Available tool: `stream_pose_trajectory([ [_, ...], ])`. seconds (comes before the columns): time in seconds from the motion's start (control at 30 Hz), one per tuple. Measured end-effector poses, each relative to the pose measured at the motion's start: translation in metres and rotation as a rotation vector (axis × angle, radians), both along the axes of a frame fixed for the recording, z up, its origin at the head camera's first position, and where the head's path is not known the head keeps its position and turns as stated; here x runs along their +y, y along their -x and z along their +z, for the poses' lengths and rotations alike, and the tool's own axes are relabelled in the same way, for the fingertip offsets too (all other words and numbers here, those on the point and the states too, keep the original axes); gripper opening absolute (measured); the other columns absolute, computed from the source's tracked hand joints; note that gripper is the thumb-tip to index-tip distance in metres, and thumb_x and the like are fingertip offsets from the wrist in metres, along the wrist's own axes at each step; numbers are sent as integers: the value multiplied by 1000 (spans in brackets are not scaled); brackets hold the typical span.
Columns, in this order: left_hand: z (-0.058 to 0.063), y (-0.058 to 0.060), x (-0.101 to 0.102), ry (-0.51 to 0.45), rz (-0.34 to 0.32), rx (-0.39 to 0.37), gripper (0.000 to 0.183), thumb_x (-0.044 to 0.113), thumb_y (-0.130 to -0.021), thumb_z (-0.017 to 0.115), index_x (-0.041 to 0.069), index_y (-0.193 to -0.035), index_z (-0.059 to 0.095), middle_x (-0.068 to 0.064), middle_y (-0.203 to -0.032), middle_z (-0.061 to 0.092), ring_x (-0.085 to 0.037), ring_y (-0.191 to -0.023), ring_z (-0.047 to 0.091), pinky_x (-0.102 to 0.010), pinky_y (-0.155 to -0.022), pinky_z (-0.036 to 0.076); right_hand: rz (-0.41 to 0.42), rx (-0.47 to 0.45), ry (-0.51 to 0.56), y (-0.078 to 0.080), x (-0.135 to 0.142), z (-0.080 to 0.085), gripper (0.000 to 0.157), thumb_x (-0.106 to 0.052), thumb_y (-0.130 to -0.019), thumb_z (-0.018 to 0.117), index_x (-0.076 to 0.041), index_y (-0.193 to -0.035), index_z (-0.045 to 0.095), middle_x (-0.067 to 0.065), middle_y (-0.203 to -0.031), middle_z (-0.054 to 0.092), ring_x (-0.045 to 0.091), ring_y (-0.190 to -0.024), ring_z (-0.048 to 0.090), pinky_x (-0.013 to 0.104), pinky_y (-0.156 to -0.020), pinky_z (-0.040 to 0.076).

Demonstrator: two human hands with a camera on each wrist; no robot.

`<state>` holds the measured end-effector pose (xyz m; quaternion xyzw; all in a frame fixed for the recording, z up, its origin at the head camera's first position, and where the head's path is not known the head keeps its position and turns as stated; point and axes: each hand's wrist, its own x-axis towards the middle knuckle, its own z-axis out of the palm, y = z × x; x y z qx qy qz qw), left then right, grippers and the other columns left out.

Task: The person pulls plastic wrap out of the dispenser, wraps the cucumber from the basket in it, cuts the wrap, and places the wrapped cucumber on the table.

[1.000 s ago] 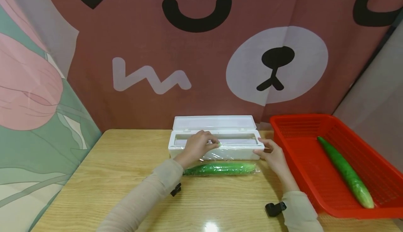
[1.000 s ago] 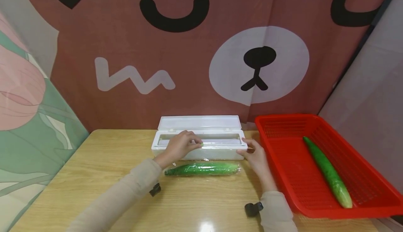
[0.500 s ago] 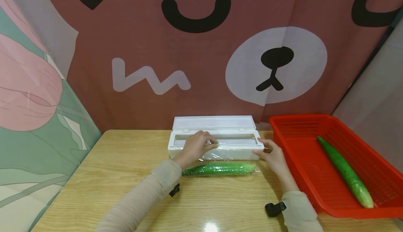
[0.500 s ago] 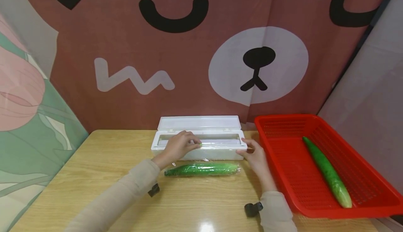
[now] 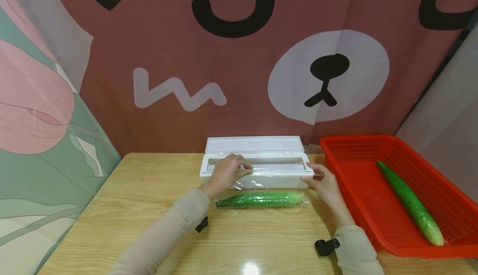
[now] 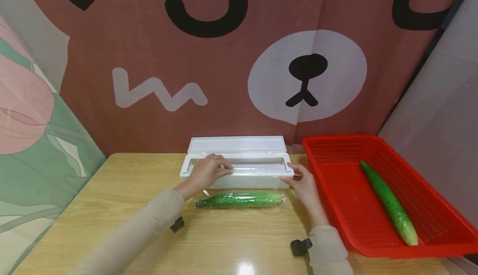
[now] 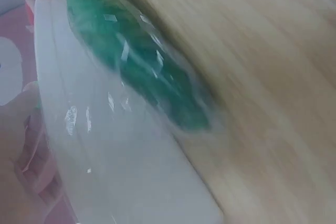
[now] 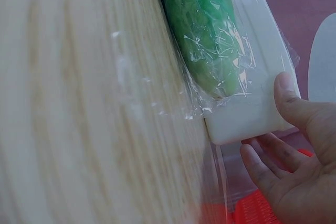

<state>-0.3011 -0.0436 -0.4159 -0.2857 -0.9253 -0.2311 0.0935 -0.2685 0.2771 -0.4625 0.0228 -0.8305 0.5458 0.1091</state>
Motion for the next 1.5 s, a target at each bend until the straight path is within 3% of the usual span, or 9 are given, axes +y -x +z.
stream_pose_trajectory([
  [0.2, -1, -3, -28, -36, 72, -16, 10, 33, -89, 74, 26, -96, 78, 16, -90, 66, -9, -87, 59, -29, -71, 49, -10, 9, 2, 1, 6, 0, 50, 1, -87, 73, 8, -133, 55, 35, -129, 55, 46, -101, 63, 18, -68, 54],
  [0.57, 0, -6, -58, -32, 76, 11, 8, 31, -89, 75, 26, -95, 77, 19, -87, 64, -8, -86, 56, -30, -69, 49, -2, 5, 6, 1, 4, -2, 50, 1, -87, 74, 9, -133, 54, 36, -130, 54, 43, -99, 64, 18, -68, 54],
  [1.17, 3, -11, -74, 3, 47, 53, 9, 29, -90, 74, 24, -97, 77, 14, -90, 67, -8, -78, 52, -26, -61, 45, 6, -14, 20, -1, -2, -1, 50, 0, -88, 73, 8, -134, 53, 35, -131, 54, 41, -99, 65, 25, -70, 57],
  [1.33, 1, -11, -87, -18, 66, 39, 9, 28, -89, 74, 22, -96, 77, 12, -89, 65, -11, -83, 55, -30, -65, 48, 7, -8, 27, -1, -1, 0, 52, 0, -87, 74, 9, -134, 53, 37, -131, 53, 43, -99, 65, 26, -68, 57],
  [1.5, 0, -13, -99, -25, 97, 39, 10, 28, -89, 74, 24, -98, 77, 10, -96, 69, -18, -104, 60, -38, -72, 52, -5, 0, 18, 0, 1, -1, 52, 1, -87, 74, 9, -133, 53, 36, -129, 54, 41, -97, 65, 22, -67, 56],
])
